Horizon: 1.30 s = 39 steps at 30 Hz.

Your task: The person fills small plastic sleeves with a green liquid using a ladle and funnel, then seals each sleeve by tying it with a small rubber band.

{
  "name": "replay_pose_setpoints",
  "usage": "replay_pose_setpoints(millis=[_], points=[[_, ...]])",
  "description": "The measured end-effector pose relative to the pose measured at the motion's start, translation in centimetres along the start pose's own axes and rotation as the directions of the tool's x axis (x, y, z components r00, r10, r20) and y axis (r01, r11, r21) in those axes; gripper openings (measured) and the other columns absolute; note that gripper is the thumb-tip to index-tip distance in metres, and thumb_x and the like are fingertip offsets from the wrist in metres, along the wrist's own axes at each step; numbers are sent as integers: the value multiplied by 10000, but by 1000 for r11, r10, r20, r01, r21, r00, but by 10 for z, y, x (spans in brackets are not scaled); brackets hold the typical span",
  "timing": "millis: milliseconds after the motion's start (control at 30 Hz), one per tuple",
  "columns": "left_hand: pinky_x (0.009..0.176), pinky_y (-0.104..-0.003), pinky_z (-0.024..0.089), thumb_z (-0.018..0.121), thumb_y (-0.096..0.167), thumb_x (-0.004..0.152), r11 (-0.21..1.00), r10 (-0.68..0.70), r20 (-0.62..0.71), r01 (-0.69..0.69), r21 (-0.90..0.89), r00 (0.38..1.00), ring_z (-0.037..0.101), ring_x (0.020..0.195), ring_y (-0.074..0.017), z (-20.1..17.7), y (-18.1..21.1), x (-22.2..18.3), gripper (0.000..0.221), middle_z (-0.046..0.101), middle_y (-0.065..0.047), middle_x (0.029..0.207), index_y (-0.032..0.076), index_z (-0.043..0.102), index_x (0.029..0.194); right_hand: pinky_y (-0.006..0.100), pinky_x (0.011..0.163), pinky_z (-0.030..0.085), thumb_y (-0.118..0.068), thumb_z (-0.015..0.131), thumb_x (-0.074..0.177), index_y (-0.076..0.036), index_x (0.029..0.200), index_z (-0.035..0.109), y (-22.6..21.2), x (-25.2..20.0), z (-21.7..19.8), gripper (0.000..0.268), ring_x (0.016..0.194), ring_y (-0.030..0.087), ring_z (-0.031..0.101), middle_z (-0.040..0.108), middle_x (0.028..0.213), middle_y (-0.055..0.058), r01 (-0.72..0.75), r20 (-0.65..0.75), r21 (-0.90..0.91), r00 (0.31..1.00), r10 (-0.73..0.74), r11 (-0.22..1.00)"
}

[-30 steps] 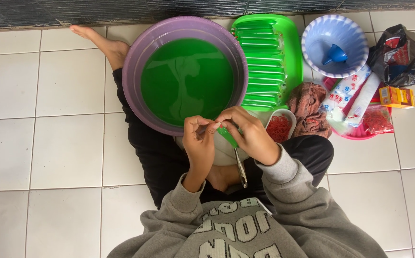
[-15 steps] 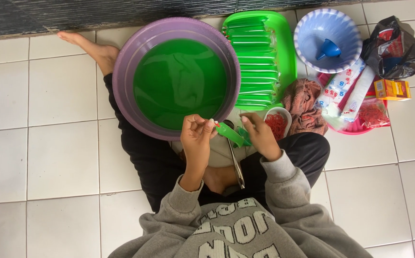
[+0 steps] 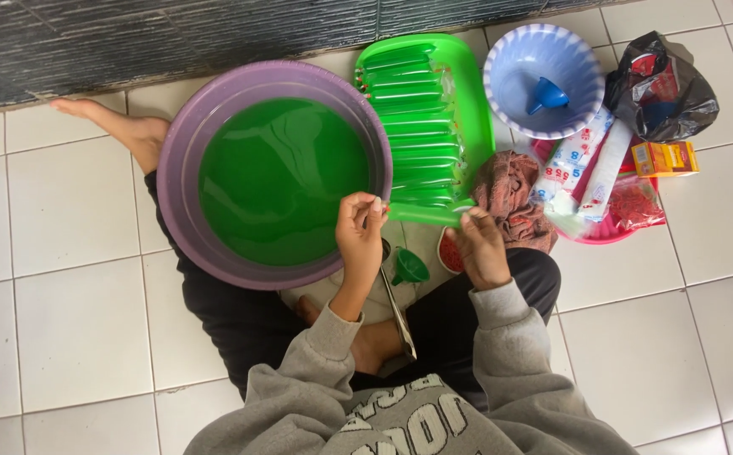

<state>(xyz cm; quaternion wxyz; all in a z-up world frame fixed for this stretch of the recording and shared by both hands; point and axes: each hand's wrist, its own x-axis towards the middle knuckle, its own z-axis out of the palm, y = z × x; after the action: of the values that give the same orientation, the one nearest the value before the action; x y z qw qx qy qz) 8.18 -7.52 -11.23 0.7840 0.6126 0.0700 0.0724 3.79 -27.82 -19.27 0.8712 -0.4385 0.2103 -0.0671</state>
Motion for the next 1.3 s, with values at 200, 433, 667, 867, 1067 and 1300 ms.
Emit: replay_pose_setpoints(millis=[200, 433, 667, 867, 1067, 1300], points=[[976, -540, 547, 576, -32, 1004, 914, 236, 209, -290, 285, 949, 586, 1224, -455, 33, -21, 19, 275, 581, -223, 1282, 11, 598, 1275, 384, 893, 660, -172, 643, 1072, -98, 1223, 417, -31, 62, -6, 281, 947, 243, 711, 578, 1115, 157, 409, -36, -347, 893, -448, 844], [1013, -558, 532, 624, 78, 1006, 696, 241, 459, -482, 532, 855, 541, 1294, -456, 62, -69, 45, 360, 531, -251, 1339, -1, 536, 1345, 405, 852, 629, -141, 655, 1076, -110, 1272, 402, 3, 168, -16, 322, 908, 256, 687, 600, 1046, 167, 474, 78, -463, 863, -499, 749], [1099, -671, 397, 624, 155, 989, 500, 84, 536, -500, 707, 840, 208, 1448, -622, 75, -97, 72, 654, 181, -368, 1600, -83, 328, 1521, 487, 795, 567, -465, 814, 945, -155, 1140, 535, 31, 199, 10, 460, 897, 371, 711, 739, 1072, 153, 263, 29, -909, 815, -579, 324], [1049, -650, 471, 640, 134, 966, 468, 57, 537, -498, 730, 842, 189, 1452, -625, 75, -97, 64, 647, 132, -340, 1630, -60, 364, 1518, 525, 861, 509, -438, 694, 1022, -145, 1073, 647, 30, 198, -6, 301, 965, 353, 635, 699, 1050, 86, 229, 74, -960, 767, -638, 163], [1060, -645, 451, 634, 130, 970, 494, 27, 552, -491, 717, 833, 224, 1450, -605, 67, -106, 37, 606, 181, -349, 1596, -41, 399, 1502, 556, 888, 500, -257, 661, 1019, -108, 1144, 637, 29, 181, -63, 196, 975, 422, 661, 725, 1078, 163, 171, -13, -939, 849, -529, 299], [809, -398, 570, 596, 224, 1007, 404, -51, 656, -585, 703, 753, 540, 1197, -345, 59, -159, 4, 276, 493, -139, 1235, 80, 593, 1241, 509, 866, 557, -377, 649, 997, -232, 1154, 626, 10, 116, -110, 215, 980, 348, 722, 748, 1064, 64, -27, -107, -969, 942, -318, 244]])
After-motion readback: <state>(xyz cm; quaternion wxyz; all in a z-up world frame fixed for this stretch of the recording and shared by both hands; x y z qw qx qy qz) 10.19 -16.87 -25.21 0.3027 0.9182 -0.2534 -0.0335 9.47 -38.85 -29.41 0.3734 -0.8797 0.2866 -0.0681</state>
